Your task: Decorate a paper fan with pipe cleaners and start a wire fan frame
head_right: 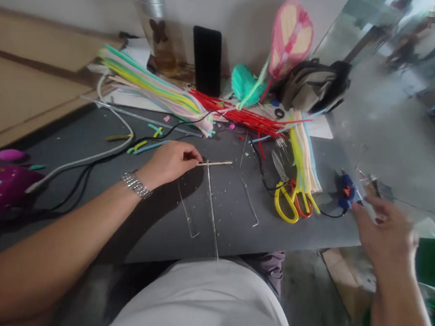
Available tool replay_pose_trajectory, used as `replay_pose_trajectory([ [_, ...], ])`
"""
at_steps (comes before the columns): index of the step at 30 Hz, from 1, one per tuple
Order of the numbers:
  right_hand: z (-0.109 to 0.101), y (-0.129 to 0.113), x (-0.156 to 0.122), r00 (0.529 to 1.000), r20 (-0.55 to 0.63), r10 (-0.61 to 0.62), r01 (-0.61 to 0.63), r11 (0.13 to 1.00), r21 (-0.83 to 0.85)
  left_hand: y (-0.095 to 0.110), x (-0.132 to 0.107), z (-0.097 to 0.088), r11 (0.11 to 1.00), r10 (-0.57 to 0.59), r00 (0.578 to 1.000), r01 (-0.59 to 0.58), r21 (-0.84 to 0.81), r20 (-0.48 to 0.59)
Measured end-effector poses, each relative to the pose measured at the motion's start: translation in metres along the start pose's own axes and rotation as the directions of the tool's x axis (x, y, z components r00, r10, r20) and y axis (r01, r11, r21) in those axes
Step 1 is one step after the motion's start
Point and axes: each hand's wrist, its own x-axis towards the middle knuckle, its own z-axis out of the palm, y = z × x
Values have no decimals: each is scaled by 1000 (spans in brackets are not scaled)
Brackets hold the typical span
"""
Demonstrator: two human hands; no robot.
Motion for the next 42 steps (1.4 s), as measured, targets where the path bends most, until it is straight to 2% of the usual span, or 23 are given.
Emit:
replay_pose_trajectory([
  [1, 2, -25, -10, 992, -98, -75, 72, 997, -37, -1, 0, 0, 1000, -4, 1000, 4, -6, 1],
  [3, 17, -79, -29, 954, -53, -295, 298, 954, 47, -2, 1, 1, 1000, -9, 1000, 9, -11, 0],
  [4, 31, -106, -38, 919, 36, -392, 383, 912, 148, -2, 1, 2, 1000, -8, 1000, 8, -12, -3],
  [5, 47, -130, -46, 864, 87, -497, 461, 848, 262, -2, 1, 2, 1000, -8, 1000, 8, -11, -5],
  [6, 65, -151, -52, 784, 166, -598, 512, 774, 373, -2, 1, 2, 1000, -11, 1000, 11, -13, -4],
  [7, 86, -168, -57, 683, 237, -691, 546, 698, 464, -2, 1, 2, 1000, -19, 1000, 19, -17, 2],
  [8, 106, -181, -60, 601, 286, -746, 560, 649, 516, -2, 1, 2, 999, -29, 1000, 29, -25, 11],
  [9, 125, -190, -62, 541, 327, -775, 566, 623, 540, -2, 1, 2, 999, -37, 999, 37, -35, 18],
  [10, 142, -196, -64, 497, 362, -788, 568, 612, 550, -1, 0, 1, 998, -37, 999, 38, -46, 23],
  [12, 168, -201, -65, 451, 433, -780, 576, 625, 527, 0, -1, 0, 998, -23, 999, 24, -58, 23],
  [14, 183, -201, -66, 428, 488, -761, 579, 645, 498, 1, -1, -1, 999, -11, 1000, 12, -38, 19],
  [17, 191, -197, -68, 416, 527, -741, 570, 664, 484, 4, -1, -2, 1000, -19, 1000, 18, 19, 24],
  [27, 201, -189, -75, 467, 495, -733, 529, 680, 507, 2, -1, 0, 999, -32, 999, 31, 29, 16],
  [42, 202, -185, -76, 450, 489, -748, 528, 664, 530, 2, -1, 0, 999, -43, 999, 43, 19, 9],
])
